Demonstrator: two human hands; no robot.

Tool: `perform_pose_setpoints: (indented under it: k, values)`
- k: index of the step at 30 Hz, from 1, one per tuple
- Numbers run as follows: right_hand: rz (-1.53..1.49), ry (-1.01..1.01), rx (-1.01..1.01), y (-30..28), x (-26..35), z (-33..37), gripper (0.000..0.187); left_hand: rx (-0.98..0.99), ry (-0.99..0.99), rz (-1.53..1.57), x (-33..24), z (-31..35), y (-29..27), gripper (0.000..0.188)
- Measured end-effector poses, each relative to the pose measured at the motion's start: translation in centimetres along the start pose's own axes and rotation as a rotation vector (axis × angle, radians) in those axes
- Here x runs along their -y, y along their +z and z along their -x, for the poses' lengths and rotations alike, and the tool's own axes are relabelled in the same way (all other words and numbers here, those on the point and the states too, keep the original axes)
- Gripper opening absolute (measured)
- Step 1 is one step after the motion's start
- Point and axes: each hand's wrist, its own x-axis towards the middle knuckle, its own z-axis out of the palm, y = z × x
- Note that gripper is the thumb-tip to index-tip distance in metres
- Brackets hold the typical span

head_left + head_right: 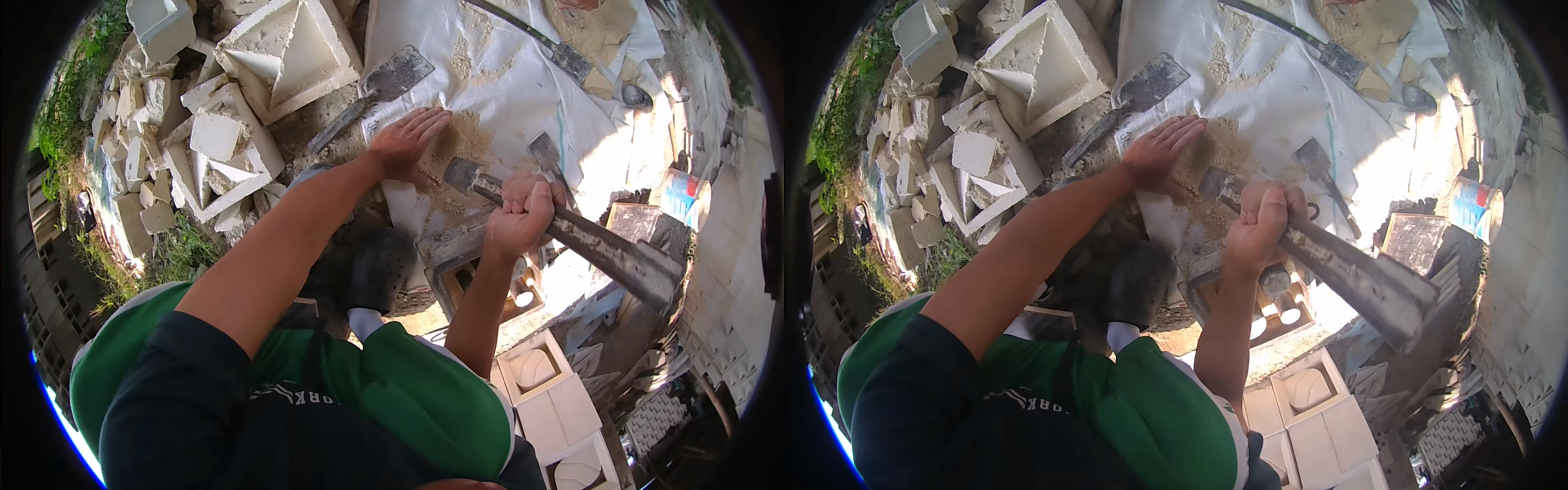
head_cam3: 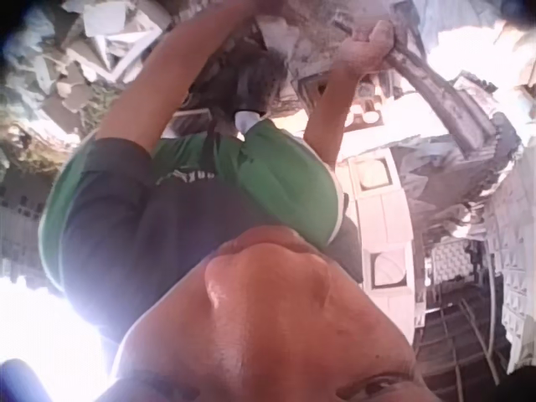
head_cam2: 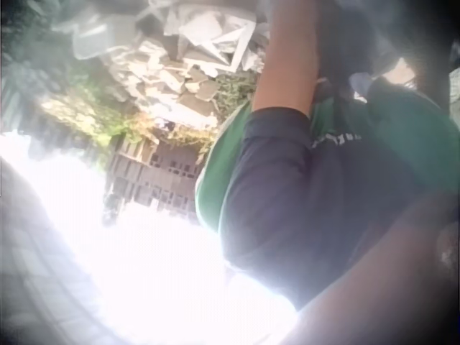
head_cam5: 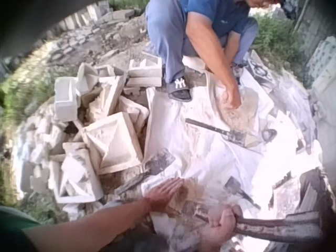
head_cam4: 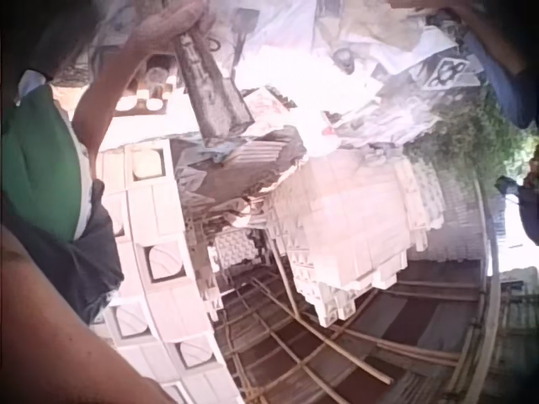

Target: The person cleans out sand and debris from stone molds using a metal tool and their hands, tipping the molds over to empty them.

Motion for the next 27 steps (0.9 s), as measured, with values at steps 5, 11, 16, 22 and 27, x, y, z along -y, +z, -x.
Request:
perform_pose_setpoints:
  k: [5,11,16,22,27]
  values:
    - [-0.038,-0.169,-0.009,-2.2,-3.8,1.3,0.028,0.006,0.005,0.001,-0.5,-0.8,-0.1,0.126]
    - [-0.179,-0.13,-0.013,-2.1,-0.5,1.4,0.026,0.034,0.003,-0.027,-0.4,-0.8,0.2,0.127]
    - [0.06,0.044,0.208,-2.1,-2.0,-0.1,0.025,0.009,0.032,0.022,-0.6,-0.3,1.2,0.127]
    - [-0.031,-0.106,0.125,-3.1,-4.3,2.5,0.023,-0.025,0.036,-0.097,-0.9,-0.4,1.0,0.124]
    - [-0.293,-0.014,-0.075,-5.9,-4.1,0.2,0.027,-0.007,-0.037,-0.178,-1.7,-0.9,2.5,0.128]
